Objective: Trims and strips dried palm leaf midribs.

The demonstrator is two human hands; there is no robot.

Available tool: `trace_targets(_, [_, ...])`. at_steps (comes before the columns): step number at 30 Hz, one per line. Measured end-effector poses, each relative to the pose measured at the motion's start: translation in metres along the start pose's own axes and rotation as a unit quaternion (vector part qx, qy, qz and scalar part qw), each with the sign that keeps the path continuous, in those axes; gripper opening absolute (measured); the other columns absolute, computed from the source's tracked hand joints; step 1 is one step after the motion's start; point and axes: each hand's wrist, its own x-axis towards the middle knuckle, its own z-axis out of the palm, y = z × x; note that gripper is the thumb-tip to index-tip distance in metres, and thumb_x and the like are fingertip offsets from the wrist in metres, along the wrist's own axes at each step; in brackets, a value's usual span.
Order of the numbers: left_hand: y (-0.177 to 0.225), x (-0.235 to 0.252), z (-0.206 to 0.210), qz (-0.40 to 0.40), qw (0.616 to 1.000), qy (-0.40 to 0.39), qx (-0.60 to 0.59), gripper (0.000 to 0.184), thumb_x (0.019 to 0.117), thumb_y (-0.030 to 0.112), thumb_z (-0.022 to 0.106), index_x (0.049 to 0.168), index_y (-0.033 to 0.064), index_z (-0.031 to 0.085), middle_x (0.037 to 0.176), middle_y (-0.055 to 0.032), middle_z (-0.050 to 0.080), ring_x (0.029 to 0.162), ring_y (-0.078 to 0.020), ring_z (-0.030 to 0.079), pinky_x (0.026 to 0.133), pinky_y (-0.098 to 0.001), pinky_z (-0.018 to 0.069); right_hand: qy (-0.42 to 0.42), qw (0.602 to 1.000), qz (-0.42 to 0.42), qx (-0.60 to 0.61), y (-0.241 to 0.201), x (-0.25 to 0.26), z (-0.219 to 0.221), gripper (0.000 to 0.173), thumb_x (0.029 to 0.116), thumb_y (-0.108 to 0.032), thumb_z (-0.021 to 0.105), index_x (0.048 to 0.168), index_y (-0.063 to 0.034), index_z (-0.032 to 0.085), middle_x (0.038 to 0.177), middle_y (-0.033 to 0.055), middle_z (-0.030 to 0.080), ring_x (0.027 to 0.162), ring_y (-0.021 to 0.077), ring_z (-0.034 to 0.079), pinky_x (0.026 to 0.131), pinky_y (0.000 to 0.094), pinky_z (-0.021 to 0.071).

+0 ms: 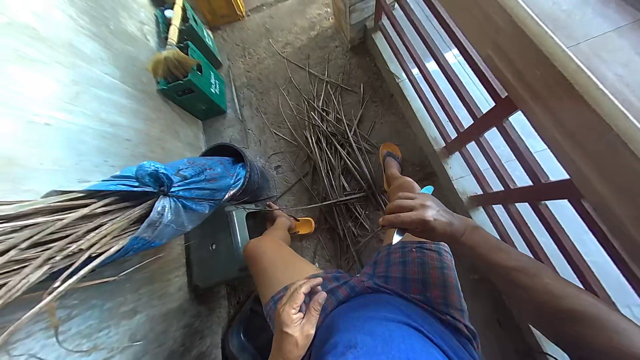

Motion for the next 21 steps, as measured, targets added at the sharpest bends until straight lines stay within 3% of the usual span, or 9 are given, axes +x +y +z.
trace_targets(3, [0.003, 0.000, 0.001, 0.016, 0.999, 0.036, 0.027, 0.027, 0.0985, 0.038, 0.067, 0.111, 0.0149, 0.074, 0.108, 0.0049, 0.071, 0.105, 0.0008, 0.063, 0.093, -0.0161, 0.0516, -0.013, 1.000, -0.008, 0.000, -0.001, 0.004, 0.002, 0.016, 0.0968, -0.008, 0.062, 0.098, -0.0105, 0.078, 0.090, 0.0063, 0.074, 0.090, 0.0194, 0.071, 0.078, 0.0327, 0.0581])
trace_targets(5, [-0.003, 0.000, -0.003, -0.018, 0.999, -0.018, 0.047, 0.042, 0.0991, 0.043, 0.064, 0.122, 0.0083, 0.072, 0.123, -0.0049, 0.071, 0.122, -0.0107, 0.062, 0.107, -0.0296, 0.0489, -0.008, 1.000, -0.013, -0.002, -0.001, 0.009, 0.004, 0.016, 0.0972, -0.008, 0.062, 0.099, -0.0105, 0.078, 0.090, 0.0061, 0.074, 0.089, 0.0187, 0.071, 0.078, 0.0315, 0.0578])
trace_targets(7, [-0.006, -0.002, -0.005, -0.097, 0.992, -0.084, 0.011, 0.039, 0.1002, 0.032, 0.062, 0.122, 0.0013, 0.071, 0.112, -0.0046, 0.075, 0.104, -0.0054, 0.069, 0.094, -0.0244, 0.0558, 0.010, 1.000, -0.013, -0.018, -0.001, 0.014, 0.007, 0.015, 0.0969, -0.009, 0.063, 0.098, -0.0114, 0.078, 0.091, 0.0057, 0.074, 0.089, 0.0182, 0.071, 0.077, 0.0307, 0.0582])
trace_targets(9, [-0.006, -0.002, -0.002, -0.169, 0.978, -0.099, -0.074, 0.026, 0.1026, 0.015, 0.053, 0.113, 0.0000, 0.072, 0.080, 0.0046, 0.070, 0.067, 0.0026, 0.063, 0.063, -0.0136, 0.0530, 0.037, 0.998, 0.012, -0.054, -0.001, 0.016, 0.010, 0.013, 0.0962, -0.012, 0.065, 0.101, -0.0134, 0.078, 0.101, 0.0092, 0.072, 0.093, 0.0209, 0.070, 0.076, 0.0335, 0.0591])
trace_targets(12, [-0.011, -0.002, -0.001, -0.237, 0.960, -0.072, -0.131, 0.022, 0.1019, 0.009, 0.053, 0.110, 0.0021, 0.073, 0.070, 0.0090, 0.063, 0.057, 0.0043, 0.054, 0.053, -0.0111, 0.0445, 0.140, 0.980, 0.118, -0.074, -0.006, 0.016, 0.014, 0.016, 0.0963, -0.016, 0.069, 0.109, -0.0121, 0.078, 0.120, 0.0165, 0.067, 0.099, 0.0234, 0.069, 0.083, 0.0399, 0.0610])
trace_targets(14, [-0.016, 0.001, 0.001, -0.272, 0.948, -0.042, -0.159, 0.021, 0.1016, 0.008, 0.053, 0.109, 0.0019, 0.072, 0.069, 0.0080, 0.062, 0.056, 0.0029, 0.053, 0.052, -0.0119, 0.0429, 0.208, 0.953, 0.213, -0.052, -0.007, 0.016, 0.015, 0.022, 0.0966, -0.019, 0.070, 0.112, -0.0054, 0.076, 0.118, 0.0186, 0.066, 0.094, 0.0241, 0.069, 0.082, 0.0423, 0.0594])
trace_targets(16, [-0.017, 0.004, 0.005, -0.307, 0.931, -0.018, -0.198, 0.021, 0.1019, 0.007, 0.052, 0.109, 0.0008, 0.071, 0.067, 0.0065, 0.061, 0.054, 0.0011, 0.052, 0.050, -0.0130, 0.0423, 0.203, 0.899, 0.386, 0.037, -0.014, 0.019, 0.012, 0.036, 0.0979, -0.027, 0.069, 0.123, -0.0014, 0.071, 0.108, 0.0124, 0.069, 0.084, 0.0167, 0.067, 0.074, 0.0367, 0.0580])
trace_targets(18, [-0.017, 0.008, 0.009, -0.330, 0.914, -0.007, -0.236, 0.021, 0.1024, 0.006, 0.052, 0.111, -0.0008, 0.070, 0.067, 0.0040, 0.060, 0.053, -0.0009, 0.051, 0.049, -0.0144, 0.0422, 0.194, 0.795, 0.529, 0.224, -0.020, 0.024, 0.018, 0.034, 0.1015, -0.022, 0.062, 0.131, -0.0042, 0.062, 0.091, 0.0050, 0.067, 0.065, 0.0102, 0.060, 0.059, 0.0278, 0.0524])
trace_targets(21, [-0.016, 0.017, 0.015, -0.356, 0.889, -0.007, -0.288, 0.022, 0.1031, 0.006, 0.050, 0.114, -0.0019, 0.068, 0.068, 0.0025, 0.060, 0.053, -0.0012, 0.052, 0.048, -0.0142, 0.0422, 0.225, 0.622, 0.608, 0.440, -0.040, 0.023, 0.048, 0.026, 0.1102, -0.024, 0.046, 0.123, -0.0047, 0.059, 0.073, -0.0012, 0.058, 0.049, 0.0043, 0.049, 0.043, 0.0180, 0.0418])
